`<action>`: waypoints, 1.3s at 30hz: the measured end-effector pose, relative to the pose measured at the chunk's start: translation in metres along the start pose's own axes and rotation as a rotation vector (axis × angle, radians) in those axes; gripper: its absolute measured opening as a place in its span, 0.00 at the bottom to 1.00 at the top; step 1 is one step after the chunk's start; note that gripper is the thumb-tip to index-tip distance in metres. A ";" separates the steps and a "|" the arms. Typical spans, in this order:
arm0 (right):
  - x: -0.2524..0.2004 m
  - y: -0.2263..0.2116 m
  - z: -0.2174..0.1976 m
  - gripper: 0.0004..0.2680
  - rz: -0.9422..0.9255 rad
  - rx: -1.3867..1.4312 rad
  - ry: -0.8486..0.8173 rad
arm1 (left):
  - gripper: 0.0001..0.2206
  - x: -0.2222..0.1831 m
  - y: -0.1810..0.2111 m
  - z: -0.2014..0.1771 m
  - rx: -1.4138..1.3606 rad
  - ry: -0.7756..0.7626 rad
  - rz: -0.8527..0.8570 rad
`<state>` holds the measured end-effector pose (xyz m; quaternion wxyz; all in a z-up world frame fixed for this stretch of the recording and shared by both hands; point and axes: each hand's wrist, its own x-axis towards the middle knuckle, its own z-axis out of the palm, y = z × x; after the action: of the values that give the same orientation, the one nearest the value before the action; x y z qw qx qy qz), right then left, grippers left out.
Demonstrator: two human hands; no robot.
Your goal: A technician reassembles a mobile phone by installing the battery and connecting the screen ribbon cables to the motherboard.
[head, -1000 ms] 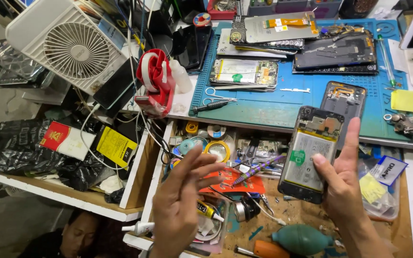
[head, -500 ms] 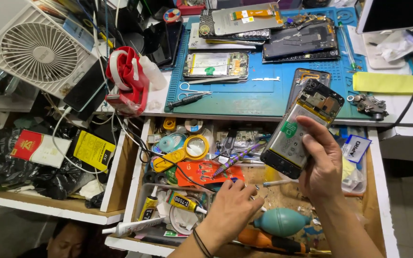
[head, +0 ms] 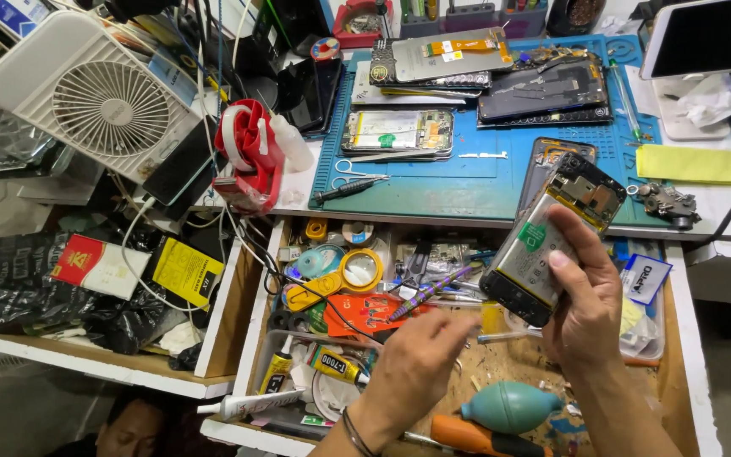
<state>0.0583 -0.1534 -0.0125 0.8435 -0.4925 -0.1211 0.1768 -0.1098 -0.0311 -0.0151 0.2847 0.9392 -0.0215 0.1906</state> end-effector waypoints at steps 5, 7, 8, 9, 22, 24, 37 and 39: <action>-0.001 -0.010 0.013 0.22 0.008 0.075 -0.016 | 0.16 0.005 -0.001 -0.035 -0.517 0.293 -0.544; -0.003 -0.011 0.017 0.23 0.028 0.071 -0.025 | 0.18 0.004 -0.004 -0.040 -0.602 0.345 -0.680; -0.004 -0.010 0.017 0.23 0.027 0.071 -0.022 | 0.18 0.006 -0.003 -0.042 -0.603 0.342 -0.678; -0.004 -0.009 0.017 0.24 0.035 0.068 -0.028 | 0.16 0.007 -0.002 -0.043 -0.621 0.349 -0.671; -0.005 0.000 0.013 0.25 -0.006 0.302 -0.152 | 0.11 0.004 -0.026 -0.037 -0.509 0.648 -0.357; -0.005 -0.002 0.011 0.25 0.013 0.310 -0.122 | 0.11 0.004 -0.028 -0.032 -0.407 0.667 -0.303; 0.006 -0.026 -0.011 0.29 -0.033 0.390 0.157 | 0.09 0.023 -0.017 -0.023 -0.230 0.539 0.065; 0.007 -0.030 -0.012 0.30 -0.043 0.419 0.168 | 0.08 0.028 -0.012 -0.026 -0.302 0.432 0.078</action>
<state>0.0746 -0.1731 0.0083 0.9381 -0.3169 -0.0214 0.1384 -0.0913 -0.0050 0.0088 0.4122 0.8220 -0.0245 0.3922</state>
